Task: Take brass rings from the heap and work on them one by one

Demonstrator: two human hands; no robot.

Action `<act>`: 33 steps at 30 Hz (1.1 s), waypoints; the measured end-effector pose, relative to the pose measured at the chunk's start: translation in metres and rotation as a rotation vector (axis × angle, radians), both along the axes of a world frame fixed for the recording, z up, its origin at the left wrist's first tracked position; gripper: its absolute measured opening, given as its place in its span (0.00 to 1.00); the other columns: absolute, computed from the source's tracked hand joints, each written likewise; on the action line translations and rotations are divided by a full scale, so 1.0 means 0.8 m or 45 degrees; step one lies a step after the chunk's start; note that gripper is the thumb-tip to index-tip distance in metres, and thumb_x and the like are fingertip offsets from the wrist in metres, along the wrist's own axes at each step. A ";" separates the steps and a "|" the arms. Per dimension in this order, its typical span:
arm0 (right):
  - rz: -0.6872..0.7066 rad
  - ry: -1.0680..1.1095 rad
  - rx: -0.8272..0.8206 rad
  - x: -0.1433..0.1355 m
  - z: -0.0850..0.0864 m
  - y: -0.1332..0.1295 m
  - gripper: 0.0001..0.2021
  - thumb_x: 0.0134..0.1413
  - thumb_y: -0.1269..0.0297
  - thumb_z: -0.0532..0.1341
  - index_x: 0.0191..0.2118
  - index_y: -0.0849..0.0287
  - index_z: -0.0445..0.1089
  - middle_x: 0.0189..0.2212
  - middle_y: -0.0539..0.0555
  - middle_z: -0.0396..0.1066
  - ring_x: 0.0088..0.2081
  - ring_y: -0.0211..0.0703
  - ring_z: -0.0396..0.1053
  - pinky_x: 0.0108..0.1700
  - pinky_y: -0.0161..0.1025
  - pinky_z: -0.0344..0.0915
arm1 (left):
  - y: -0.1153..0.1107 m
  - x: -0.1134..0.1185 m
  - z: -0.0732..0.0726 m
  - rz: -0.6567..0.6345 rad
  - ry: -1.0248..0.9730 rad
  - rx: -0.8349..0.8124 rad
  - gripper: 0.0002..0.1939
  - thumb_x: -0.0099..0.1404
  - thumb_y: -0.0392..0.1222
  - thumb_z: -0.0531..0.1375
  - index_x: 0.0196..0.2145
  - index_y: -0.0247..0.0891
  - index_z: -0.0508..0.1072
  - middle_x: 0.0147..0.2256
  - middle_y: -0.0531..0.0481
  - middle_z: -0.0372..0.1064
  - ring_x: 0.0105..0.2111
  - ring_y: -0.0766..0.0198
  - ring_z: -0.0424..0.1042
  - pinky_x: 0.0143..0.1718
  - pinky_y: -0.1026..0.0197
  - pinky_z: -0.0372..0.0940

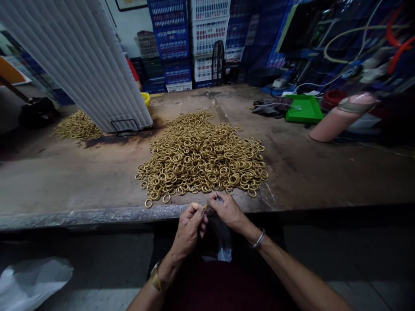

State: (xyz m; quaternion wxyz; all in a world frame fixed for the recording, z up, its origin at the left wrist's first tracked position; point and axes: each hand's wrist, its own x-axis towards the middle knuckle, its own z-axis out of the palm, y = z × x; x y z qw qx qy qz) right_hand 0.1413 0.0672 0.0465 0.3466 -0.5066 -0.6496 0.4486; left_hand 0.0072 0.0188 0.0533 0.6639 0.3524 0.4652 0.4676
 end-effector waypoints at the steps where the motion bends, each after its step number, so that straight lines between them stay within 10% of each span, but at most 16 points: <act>1: 0.012 -0.071 0.072 0.001 -0.001 -0.002 0.08 0.50 0.66 0.51 0.24 0.60 0.61 0.19 0.47 0.61 0.23 0.33 0.58 0.29 0.31 0.56 | 0.000 0.000 0.000 0.015 -0.010 -0.001 0.13 0.57 0.51 0.56 0.29 0.38 0.61 0.22 0.57 0.60 0.16 0.75 0.55 0.15 0.72 0.50; 19: 0.374 -0.840 0.248 -0.005 0.007 -0.008 0.07 0.47 0.72 0.51 0.32 0.58 0.65 0.23 0.50 0.67 0.25 0.37 0.62 0.27 0.33 0.48 | -0.016 -0.017 0.005 0.097 -0.044 0.084 0.12 0.55 0.48 0.59 0.27 0.37 0.63 0.20 0.56 0.62 0.16 0.74 0.57 0.15 0.72 0.52; 33: 0.442 -0.958 0.450 -0.142 0.000 0.020 0.10 0.55 0.63 0.51 0.43 0.55 0.60 0.37 0.54 0.69 0.38 0.42 0.66 0.36 0.35 0.53 | -0.033 -0.098 0.011 0.523 -0.482 -0.003 0.09 0.55 0.43 0.58 0.26 0.36 0.62 0.26 0.52 0.65 0.19 0.71 0.60 0.16 0.69 0.52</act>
